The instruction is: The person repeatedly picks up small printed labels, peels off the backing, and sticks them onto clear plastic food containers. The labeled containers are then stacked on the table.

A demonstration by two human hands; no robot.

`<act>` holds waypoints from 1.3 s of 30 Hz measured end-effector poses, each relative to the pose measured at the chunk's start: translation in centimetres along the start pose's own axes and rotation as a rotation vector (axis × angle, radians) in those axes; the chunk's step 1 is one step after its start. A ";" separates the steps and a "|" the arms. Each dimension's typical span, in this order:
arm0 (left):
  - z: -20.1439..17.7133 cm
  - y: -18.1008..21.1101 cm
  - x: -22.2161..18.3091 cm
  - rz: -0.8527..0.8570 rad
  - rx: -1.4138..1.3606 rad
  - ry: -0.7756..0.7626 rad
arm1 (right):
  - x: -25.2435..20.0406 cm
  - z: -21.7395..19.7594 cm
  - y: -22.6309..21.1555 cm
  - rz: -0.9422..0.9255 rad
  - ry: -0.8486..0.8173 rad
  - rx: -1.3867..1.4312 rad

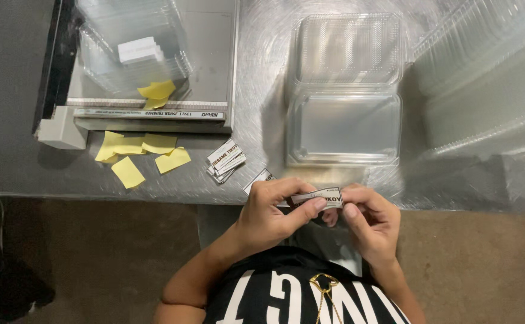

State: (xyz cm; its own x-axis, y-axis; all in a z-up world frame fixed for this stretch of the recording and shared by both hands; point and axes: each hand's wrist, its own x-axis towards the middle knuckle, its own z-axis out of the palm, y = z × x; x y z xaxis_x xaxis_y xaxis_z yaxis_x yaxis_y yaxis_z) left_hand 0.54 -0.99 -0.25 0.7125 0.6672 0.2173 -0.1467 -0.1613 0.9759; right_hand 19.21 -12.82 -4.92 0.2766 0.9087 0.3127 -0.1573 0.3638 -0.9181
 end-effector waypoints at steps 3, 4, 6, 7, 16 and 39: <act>0.4 0.1 -0.2 0.090 0.058 0.009 | -0.4 0.0 0.6 -0.002 0.045 -0.019; 0.5 0.2 -0.3 0.132 0.105 0.012 | -0.5 0.1 0.7 -0.002 0.059 -0.024; 0.6 0.3 -0.3 0.151 0.164 0.030 | -0.7 0.3 0.9 -0.020 0.088 -0.053; 0.6 0.3 -0.4 0.128 0.176 0.045 | -0.7 0.4 1.0 -0.029 0.103 -0.067; 0.4 0.5 -0.3 0.172 0.202 0.074 | -0.3 0.6 -0.5 0.065 0.102 -0.225; 0.1 -0.2 -0.5 0.127 0.150 0.038 | -0.6 1.4 -1.0 0.008 0.126 -0.308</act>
State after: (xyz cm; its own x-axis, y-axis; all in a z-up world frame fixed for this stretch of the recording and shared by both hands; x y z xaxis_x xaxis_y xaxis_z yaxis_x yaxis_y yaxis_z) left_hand 0.30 -1.33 -0.56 0.6678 0.6612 0.3420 -0.1276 -0.3509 0.9277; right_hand 17.85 -13.39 -3.86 0.3948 0.8717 0.2904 0.1292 0.2602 -0.9569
